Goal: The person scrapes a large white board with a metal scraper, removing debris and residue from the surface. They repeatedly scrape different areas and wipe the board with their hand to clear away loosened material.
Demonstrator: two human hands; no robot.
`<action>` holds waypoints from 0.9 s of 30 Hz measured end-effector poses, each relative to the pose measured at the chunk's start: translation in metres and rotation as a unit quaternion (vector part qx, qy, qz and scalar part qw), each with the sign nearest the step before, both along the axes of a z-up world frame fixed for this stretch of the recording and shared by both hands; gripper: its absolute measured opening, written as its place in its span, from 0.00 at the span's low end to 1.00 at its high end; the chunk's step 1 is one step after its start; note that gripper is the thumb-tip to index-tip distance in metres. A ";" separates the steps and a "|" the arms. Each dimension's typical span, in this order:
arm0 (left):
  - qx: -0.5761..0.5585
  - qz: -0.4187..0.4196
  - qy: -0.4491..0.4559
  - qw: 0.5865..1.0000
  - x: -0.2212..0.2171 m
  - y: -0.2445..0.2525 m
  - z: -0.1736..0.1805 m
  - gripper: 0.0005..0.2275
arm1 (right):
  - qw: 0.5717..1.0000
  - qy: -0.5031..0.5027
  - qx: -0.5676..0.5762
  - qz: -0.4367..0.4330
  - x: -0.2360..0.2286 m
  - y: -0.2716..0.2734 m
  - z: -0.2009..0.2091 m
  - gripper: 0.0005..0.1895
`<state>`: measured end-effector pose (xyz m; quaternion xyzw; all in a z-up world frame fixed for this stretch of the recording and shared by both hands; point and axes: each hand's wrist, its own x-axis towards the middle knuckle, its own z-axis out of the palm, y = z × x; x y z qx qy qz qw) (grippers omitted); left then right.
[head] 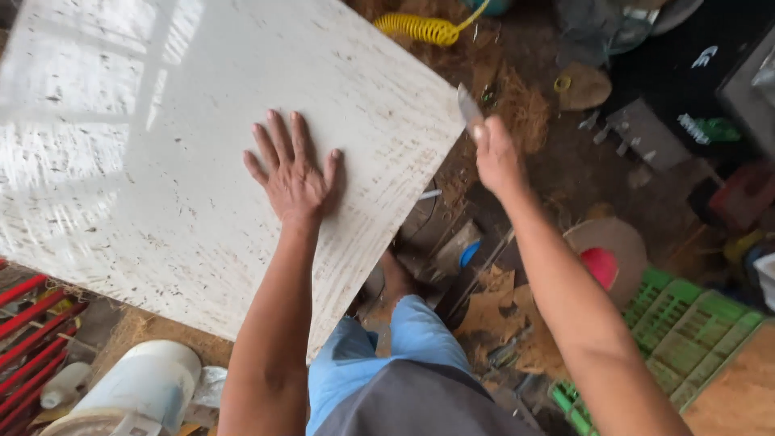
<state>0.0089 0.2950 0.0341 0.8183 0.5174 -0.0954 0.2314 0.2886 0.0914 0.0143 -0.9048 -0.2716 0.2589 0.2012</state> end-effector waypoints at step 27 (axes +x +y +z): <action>-0.014 -0.047 0.029 0.998 -0.003 0.004 0.017 0.35 | 0.957 -0.253 -0.009 0.143 -0.096 0.003 -0.002 0.06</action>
